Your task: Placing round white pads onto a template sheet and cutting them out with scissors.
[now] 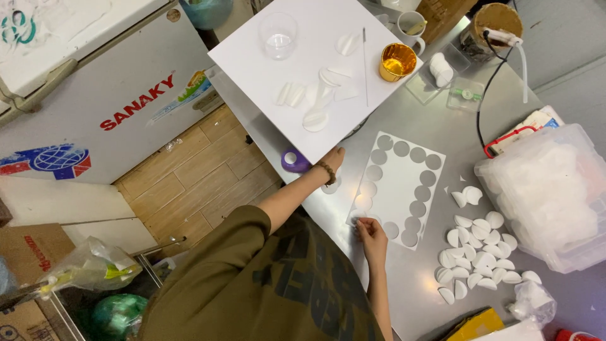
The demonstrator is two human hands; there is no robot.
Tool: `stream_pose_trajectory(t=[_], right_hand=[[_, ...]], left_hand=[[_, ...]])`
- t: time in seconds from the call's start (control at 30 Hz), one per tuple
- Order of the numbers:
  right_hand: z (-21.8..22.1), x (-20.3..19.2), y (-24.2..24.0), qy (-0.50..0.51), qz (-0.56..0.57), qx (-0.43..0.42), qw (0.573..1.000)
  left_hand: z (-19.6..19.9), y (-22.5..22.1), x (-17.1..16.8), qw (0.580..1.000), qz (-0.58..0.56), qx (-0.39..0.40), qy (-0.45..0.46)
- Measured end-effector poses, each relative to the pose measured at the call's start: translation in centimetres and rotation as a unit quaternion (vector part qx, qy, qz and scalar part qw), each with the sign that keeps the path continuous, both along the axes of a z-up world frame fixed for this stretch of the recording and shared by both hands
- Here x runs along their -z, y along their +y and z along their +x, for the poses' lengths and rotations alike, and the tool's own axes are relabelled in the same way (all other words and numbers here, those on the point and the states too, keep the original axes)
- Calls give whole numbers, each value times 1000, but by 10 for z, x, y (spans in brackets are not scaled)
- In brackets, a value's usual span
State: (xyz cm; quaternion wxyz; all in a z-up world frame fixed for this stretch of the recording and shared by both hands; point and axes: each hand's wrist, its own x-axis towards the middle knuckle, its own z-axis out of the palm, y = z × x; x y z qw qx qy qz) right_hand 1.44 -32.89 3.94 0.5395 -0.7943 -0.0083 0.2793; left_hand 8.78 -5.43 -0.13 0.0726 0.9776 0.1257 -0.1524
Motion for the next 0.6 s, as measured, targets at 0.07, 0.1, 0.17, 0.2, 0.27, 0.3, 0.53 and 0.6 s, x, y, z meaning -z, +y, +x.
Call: stream_pose_trajectory(t=[0.07, 0.1, 0.17, 0.2, 0.27, 0.3, 0.53, 0.6], right_hand=[[-1, -1, -3, 0, 7, 2, 1000], [0, -1, -4, 1, 14, -1, 1000], [0, 3, -7, 0, 18, 6, 1000], [1, 5, -7, 1, 22, 10, 1000], [1, 8, -7, -4, 33, 5, 999], [3, 10, -8, -10, 41, -3, 999], [2, 9, 2, 13, 24, -15, 1000], [1, 13, 2, 2, 40, -27, 999]], left_hand=[[8, 3, 8, 999, -4, 0, 34], [11, 6, 12, 998, -8, -5, 69], [8, 8, 1, 918, -286, -269, 48], [6, 10, -5, 696, -521, -494, 21], [4, 19, 29, 901, -349, -258, -3], [4, 22, 47, 990, -135, 9, -27], [9, 31, 65, 700, -564, -432, -76], [5, 40, 65, 993, -108, -26, -38]])
